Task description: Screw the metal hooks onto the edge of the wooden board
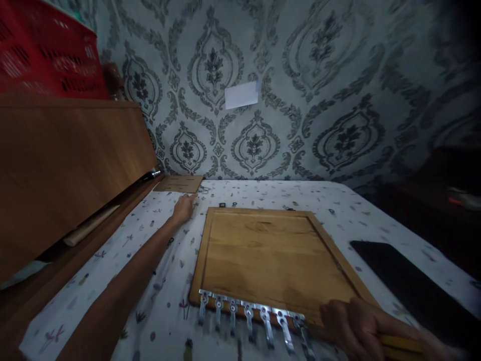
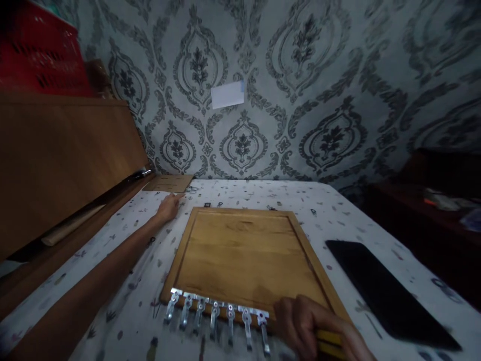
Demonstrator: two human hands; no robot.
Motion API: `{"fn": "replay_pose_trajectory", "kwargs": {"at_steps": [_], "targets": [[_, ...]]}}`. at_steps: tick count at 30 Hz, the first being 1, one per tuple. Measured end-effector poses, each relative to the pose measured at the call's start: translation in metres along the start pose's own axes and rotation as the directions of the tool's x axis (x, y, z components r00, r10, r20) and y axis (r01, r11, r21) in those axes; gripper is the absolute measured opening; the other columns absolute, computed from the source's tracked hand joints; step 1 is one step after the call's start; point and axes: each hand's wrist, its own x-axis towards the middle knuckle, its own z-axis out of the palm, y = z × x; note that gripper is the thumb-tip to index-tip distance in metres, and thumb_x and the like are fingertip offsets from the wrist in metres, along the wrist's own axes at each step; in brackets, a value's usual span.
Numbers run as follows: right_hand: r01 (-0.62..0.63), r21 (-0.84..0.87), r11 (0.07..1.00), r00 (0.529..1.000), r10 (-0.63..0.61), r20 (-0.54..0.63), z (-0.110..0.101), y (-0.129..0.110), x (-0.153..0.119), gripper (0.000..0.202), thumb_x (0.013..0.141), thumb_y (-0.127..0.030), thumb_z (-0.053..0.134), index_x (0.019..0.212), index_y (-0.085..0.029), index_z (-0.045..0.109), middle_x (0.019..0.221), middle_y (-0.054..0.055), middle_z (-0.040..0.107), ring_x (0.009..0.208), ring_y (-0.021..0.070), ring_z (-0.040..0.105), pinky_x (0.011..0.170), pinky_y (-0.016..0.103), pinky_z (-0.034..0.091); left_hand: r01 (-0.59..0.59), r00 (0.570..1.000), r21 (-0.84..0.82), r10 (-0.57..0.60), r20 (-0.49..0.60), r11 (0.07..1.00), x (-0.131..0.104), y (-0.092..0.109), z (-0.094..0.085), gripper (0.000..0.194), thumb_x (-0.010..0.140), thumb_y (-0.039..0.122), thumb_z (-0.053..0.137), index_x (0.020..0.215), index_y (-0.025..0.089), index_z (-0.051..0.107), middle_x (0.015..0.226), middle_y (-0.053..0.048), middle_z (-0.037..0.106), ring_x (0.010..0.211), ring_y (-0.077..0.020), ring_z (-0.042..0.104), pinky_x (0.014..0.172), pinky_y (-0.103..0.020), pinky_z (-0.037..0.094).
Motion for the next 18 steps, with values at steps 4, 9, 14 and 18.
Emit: {"fn": "replay_pose_trajectory", "kwargs": {"at_steps": [4, 9, 14, 18], "targets": [[-0.030, -0.005, 1.000, 1.000, 0.030, -0.007, 0.020, -0.026, 0.002, 0.051, 0.082, -0.066, 0.046, 0.054, -0.023, 0.046, 0.044, 0.002, 0.035, 0.040, 0.0156, 0.032, 0.038, 0.033, 0.030, -0.015, 0.999, 0.039, 0.013, 0.049, 0.999, 0.013, 0.005, -0.001, 0.036, 0.096, 0.036, 0.060, 0.126, 0.017, 0.059, 0.129, -0.011, 0.060, 0.110, -0.0235, 0.062, 0.093, -0.045, 0.055], [-0.165, -0.016, 0.986, 0.986, 0.166, 0.029, 0.025, -0.042, 0.001, 0.049, 0.081, -0.065, 0.051, 0.057, -0.022, 0.051, 0.050, 0.002, 0.042, 0.048, 0.0164, 0.039, 0.047, 0.033, 0.038, -0.012, 0.997, 0.062, 0.007, 0.082, 0.998, 0.019, 0.001, -0.007, 0.035, 0.096, 0.036, 0.061, 0.125, 0.017, 0.059, 0.126, -0.011, 0.061, 0.108, -0.0230, 0.063, 0.091, -0.044, 0.056], [-0.126, -0.030, 0.992, 0.992, 0.127, 0.018, 0.026, -0.041, 0.001, 0.049, 0.078, -0.065, 0.056, 0.056, -0.023, 0.050, 0.048, 0.001, 0.040, 0.047, 0.0162, 0.038, 0.046, 0.033, 0.036, -0.018, 0.998, 0.071, 0.014, 0.059, 0.997, 0.011, -0.002, -0.012, 0.035, 0.096, 0.036, 0.061, 0.125, 0.017, 0.059, 0.126, -0.011, 0.061, 0.108, -0.0231, 0.063, 0.091, -0.045, 0.056], [-0.113, -0.022, 0.993, 0.993, 0.113, -0.025, 0.032, -0.043, 0.001, 0.049, 0.080, -0.066, 0.053, 0.056, -0.023, 0.050, 0.048, 0.000, 0.038, 0.047, 0.0162, 0.037, 0.046, 0.033, 0.035, -0.073, 0.996, 0.072, 0.069, 0.053, 0.995, 0.007, 0.007, -0.012, 0.035, 0.096, 0.036, 0.060, 0.126, 0.017, 0.059, 0.129, -0.011, 0.060, 0.110, -0.0235, 0.062, 0.093, -0.046, 0.055]]}}
